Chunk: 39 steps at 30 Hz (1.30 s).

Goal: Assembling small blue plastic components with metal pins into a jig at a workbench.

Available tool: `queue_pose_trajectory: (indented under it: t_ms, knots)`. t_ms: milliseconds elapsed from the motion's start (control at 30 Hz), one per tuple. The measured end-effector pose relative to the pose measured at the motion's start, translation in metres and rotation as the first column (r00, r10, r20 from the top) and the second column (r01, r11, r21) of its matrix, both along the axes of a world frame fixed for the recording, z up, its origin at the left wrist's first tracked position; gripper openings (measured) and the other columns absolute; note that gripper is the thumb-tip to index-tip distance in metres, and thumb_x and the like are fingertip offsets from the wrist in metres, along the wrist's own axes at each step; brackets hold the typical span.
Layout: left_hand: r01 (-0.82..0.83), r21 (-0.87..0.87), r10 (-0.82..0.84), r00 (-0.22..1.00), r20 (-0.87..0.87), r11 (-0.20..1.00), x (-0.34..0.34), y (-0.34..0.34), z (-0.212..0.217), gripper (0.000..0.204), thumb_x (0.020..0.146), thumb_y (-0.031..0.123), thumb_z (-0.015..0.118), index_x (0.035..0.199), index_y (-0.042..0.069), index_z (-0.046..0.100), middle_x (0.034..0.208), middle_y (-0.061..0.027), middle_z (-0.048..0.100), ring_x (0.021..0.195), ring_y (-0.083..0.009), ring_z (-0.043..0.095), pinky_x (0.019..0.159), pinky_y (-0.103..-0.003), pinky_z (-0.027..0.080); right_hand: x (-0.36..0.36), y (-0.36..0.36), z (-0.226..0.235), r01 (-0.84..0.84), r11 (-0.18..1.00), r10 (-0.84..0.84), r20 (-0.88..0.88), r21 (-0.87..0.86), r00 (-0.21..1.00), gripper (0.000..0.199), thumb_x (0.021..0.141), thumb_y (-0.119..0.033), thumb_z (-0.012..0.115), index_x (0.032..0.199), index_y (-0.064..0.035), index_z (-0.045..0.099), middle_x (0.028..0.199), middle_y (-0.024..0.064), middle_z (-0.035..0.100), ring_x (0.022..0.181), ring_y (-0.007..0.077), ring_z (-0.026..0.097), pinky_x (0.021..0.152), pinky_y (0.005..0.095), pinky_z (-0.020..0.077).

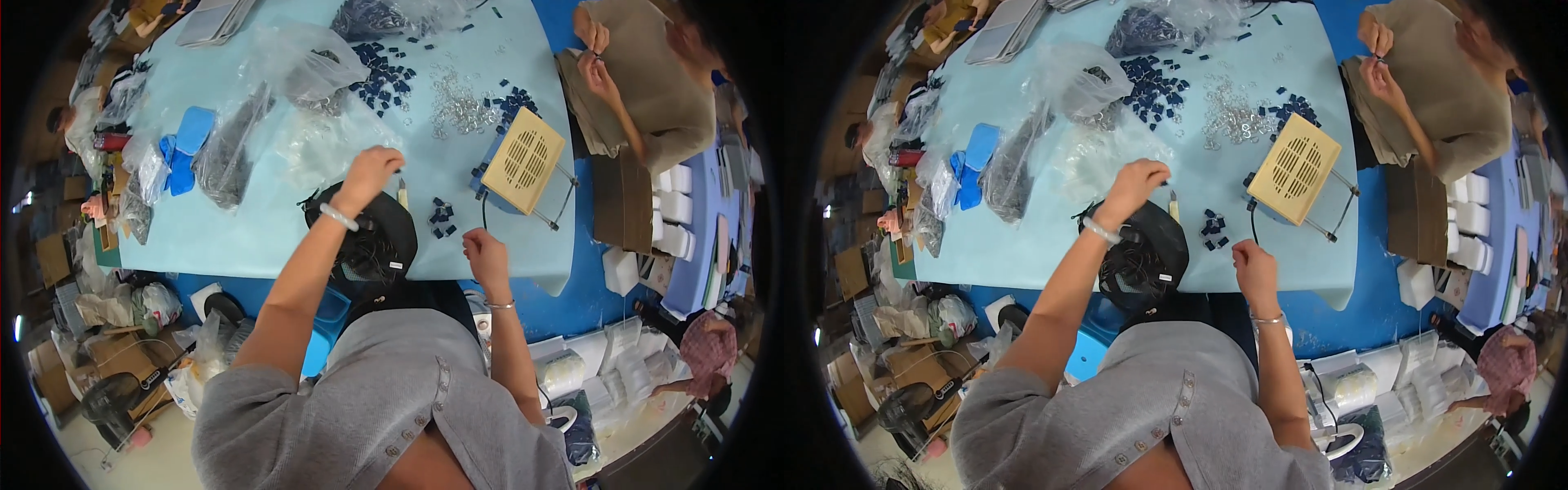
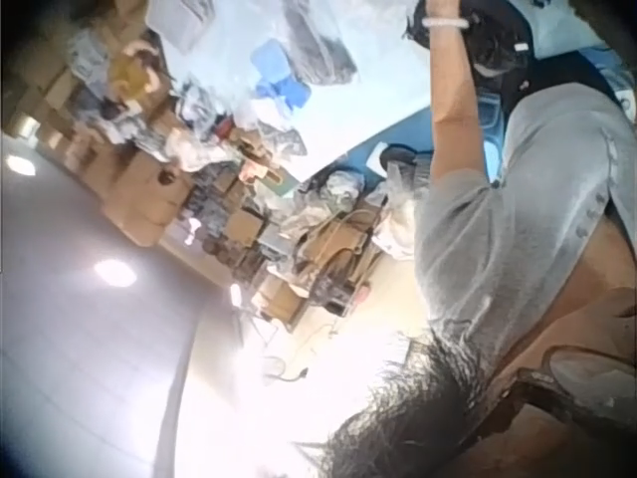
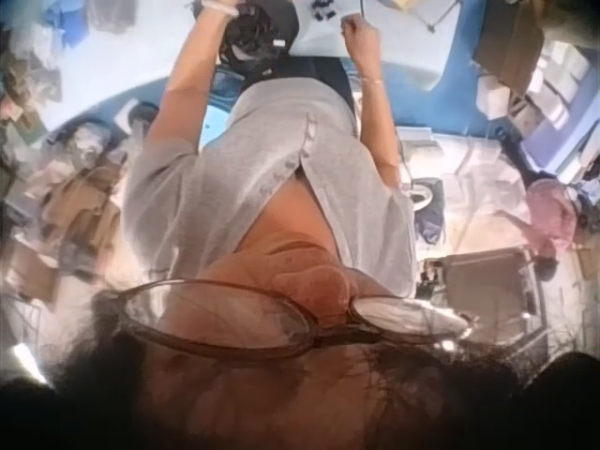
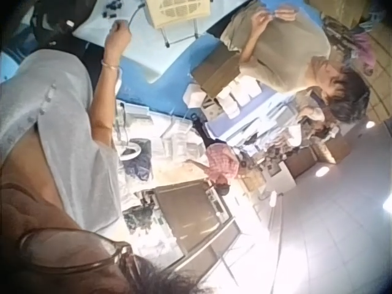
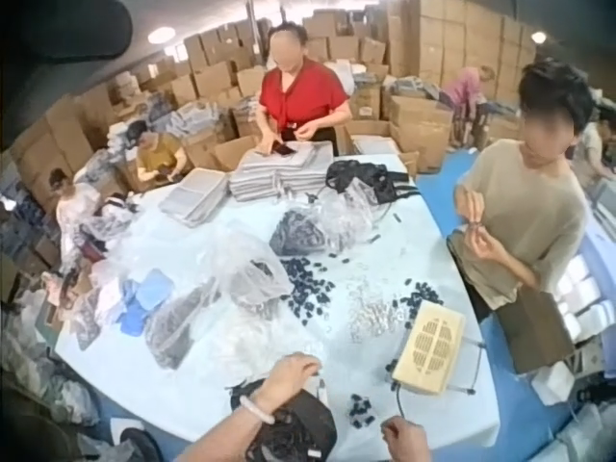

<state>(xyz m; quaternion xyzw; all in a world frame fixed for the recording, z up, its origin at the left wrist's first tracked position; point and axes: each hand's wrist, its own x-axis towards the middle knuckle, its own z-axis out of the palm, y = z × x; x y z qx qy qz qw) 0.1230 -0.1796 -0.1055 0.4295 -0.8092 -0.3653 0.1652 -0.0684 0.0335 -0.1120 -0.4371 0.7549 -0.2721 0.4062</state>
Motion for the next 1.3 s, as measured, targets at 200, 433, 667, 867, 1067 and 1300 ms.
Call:
queue_pose_trajectory:
  t_ms: [200,433,667,867,1067,1300]
  knots:
    - [0.076,-0.026,-0.059,0.915,0.399,0.997,0.019,-0.028,-0.052,0.018,0.079,0.022,0.061,0.089,0.008,0.067,0.084,-0.0142,0.063,0.079,-0.0313,0.06,0.071,-0.038,0.048,0.029,-0.006,-0.037,-0.122,0.977,0.058,-0.328,-0.177,0.943,0.02,0.08,-0.006,0.058,0.099,-0.0093,0.052,0.084,0.014,0.057,0.07,0.0358,0.058,0.056,0.0433,0.0471]
    - [0.051,-0.116,-0.012,0.949,0.315,0.992,0.001,-0.006,-0.016,0.023,0.076,0.021,0.065,0.095,0.008,0.066,0.091,-0.0131,0.064,0.081,-0.0305,0.061,0.071,-0.039,0.049,0.027,-0.007,-0.055,-0.198,0.979,0.154,-0.436,-0.058,0.887,0.024,0.079,-0.01,0.062,0.099,-0.0061,0.05,0.087,0.0138,0.056,0.067,0.032,0.059,0.055,0.0387,0.049]
    - [0.265,0.35,-0.173,0.946,-0.273,0.898,-0.032,0.063,0.069,0.029,0.078,0.013,0.066,0.106,0.007,0.062,0.096,-0.0102,0.064,0.08,-0.0157,0.063,0.066,-0.028,0.051,0.016,-0.008,0.042,0.439,0.895,-0.311,0.817,0.08,0.486,0.015,0.09,-0.02,0.056,0.095,-0.0052,0.054,0.083,0.0018,0.059,0.072,0.01,0.057,0.065,0.0226,0.0468]
    - [0.337,0.258,-0.198,0.873,-0.445,0.905,-0.058,0.103,0.108,0.029,0.078,0.006,0.065,0.106,0.006,0.062,0.096,-0.0068,0.061,0.083,-0.0152,0.061,0.069,-0.027,0.052,0.003,-0.004,0.086,0.506,0.858,-0.209,0.958,0.085,0.194,0.016,0.091,-0.019,0.054,0.098,-0.0045,0.054,0.087,0.0033,0.06,0.071,0.0091,0.056,0.067,0.0217,0.0464]
    - [0.293,0.118,-0.21,0.865,-0.456,0.949,-0.069,0.111,0.122,0.025,0.075,0.005,0.066,0.1,0.005,0.065,0.094,-0.0078,0.06,0.077,-0.0156,0.061,0.067,-0.026,0.051,0.004,0.004,0.1,0.553,0.832,-0.081,0.977,-0.044,0.198,0.015,0.091,-0.015,0.052,0.101,-0.0034,0.052,0.092,0.0045,0.059,0.075,0.0102,0.055,0.071,0.0229,0.0461]
    - [0.265,0.077,-0.189,0.836,-0.515,0.961,-0.077,0.12,0.132,0.023,0.075,0.004,0.067,0.098,0.005,0.067,0.094,-0.0072,0.059,0.073,-0.0159,0.06,0.065,-0.026,0.05,0.0,0.011,0.109,0.578,0.801,-0.036,0.95,-0.158,0.311,0.015,0.091,-0.012,0.052,0.102,-0.0025,0.052,0.094,0.0051,0.059,0.079,0.0119,0.057,0.074,0.0255,0.0471]
